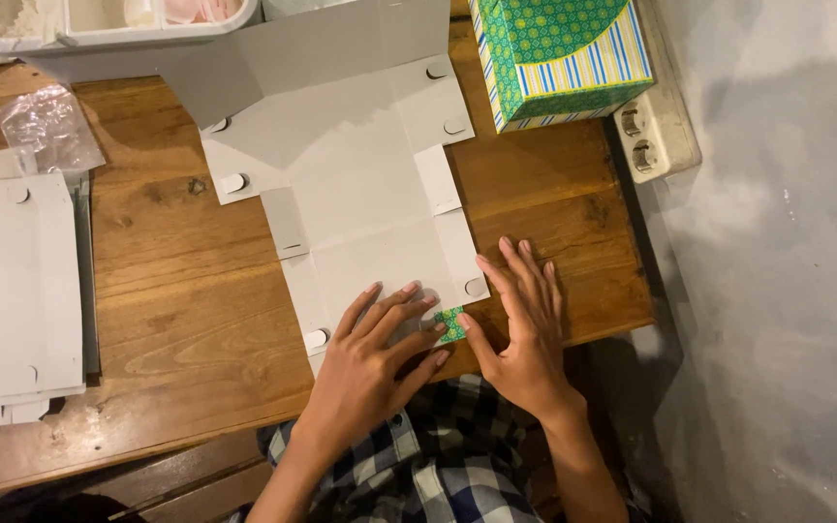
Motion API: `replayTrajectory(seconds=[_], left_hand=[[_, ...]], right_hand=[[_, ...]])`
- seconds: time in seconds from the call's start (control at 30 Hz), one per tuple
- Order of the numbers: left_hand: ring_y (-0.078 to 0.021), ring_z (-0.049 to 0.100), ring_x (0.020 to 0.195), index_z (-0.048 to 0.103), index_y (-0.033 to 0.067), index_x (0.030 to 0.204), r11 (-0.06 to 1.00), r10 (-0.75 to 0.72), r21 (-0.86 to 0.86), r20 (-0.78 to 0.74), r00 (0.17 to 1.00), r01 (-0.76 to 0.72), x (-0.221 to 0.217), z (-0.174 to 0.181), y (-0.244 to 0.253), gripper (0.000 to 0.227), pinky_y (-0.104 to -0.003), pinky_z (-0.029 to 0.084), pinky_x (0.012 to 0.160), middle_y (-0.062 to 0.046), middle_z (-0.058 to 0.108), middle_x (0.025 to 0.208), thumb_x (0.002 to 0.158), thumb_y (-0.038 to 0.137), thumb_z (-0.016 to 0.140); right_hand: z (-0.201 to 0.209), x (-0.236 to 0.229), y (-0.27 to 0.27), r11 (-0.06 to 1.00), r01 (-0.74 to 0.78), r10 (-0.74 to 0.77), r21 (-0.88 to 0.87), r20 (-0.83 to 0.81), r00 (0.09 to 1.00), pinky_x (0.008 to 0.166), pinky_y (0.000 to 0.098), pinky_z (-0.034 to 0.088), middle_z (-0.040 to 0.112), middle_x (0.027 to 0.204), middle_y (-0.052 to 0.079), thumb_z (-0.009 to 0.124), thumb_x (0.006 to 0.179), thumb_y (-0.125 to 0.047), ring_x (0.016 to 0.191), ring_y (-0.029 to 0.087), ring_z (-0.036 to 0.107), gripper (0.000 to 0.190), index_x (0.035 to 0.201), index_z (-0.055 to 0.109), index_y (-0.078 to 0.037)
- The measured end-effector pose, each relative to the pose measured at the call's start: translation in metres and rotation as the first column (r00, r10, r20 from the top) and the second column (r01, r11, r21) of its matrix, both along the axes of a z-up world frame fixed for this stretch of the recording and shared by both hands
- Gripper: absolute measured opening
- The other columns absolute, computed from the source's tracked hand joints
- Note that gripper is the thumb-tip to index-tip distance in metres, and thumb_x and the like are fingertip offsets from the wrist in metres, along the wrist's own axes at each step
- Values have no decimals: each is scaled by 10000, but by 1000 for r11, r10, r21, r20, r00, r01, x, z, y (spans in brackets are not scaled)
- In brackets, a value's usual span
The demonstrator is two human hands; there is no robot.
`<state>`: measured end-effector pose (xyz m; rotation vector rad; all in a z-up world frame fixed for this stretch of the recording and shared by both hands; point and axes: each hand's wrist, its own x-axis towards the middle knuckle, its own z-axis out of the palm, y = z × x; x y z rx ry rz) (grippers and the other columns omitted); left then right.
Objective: The person assembles small cardboard boxes by folding flat white sheets along pre-cut lines and applying patterned tape to secure the edges. They handle multiple box blanks, fold flaps, and place tape on seams to form finished boxes.
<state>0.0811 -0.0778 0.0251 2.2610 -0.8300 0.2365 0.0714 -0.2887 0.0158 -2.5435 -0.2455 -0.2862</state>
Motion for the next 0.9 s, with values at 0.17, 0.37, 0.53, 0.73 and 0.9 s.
replayTrajectory(seconds=[0.17,0.37,0.53,0.73,0.9], left_hand=[[-296,569,1347,736,101,1119,1000,-8,-13,-9,1000,8,-1,0,0,205,-521,372,1184,-104,666,1332,979,248,708],[-307,648,1256,804,141,958,998,40,-54,-14,999,-41,-1,-1,-2,134,-526,391,1140,-87,744,1163,875,246,793],[-304,647,1254,799,139,956,997,41,-63,3,999,-41,-2,-4,-1,125,-524,386,1144,-85,741,1168,882,238,783],[-302,668,1223,791,136,996,974,138,-189,44,989,-127,-12,-17,1,154,-505,404,1131,-74,742,1156,875,231,796],[-273,699,1132,762,159,1051,891,383,-268,8,924,-367,-36,-20,34,186,-460,463,1068,-12,738,1115,877,218,791]], right_hand=[[8,-1,-6,989,-126,133,78,-102,986,1295,594,70,324,1672,146,585,1014,-308,1596,342,212,543,1515,465,-135],[3,-2,-4,976,-119,136,183,-84,987,1230,619,18,340,1642,205,731,915,-173,1551,445,211,613,1489,528,-107],[4,0,6,983,-20,30,181,-53,998,1215,660,70,422,1564,237,754,905,-175,1502,490,289,607,1466,544,-75],[-4,-5,27,996,62,-68,62,93,993,1100,594,260,501,1354,100,740,895,-105,1299,390,434,294,1180,690,-156],[-11,-5,50,993,-58,48,102,97,994,820,343,461,537,993,-45,576,847,98,884,207,528,374,888,743,-235]])
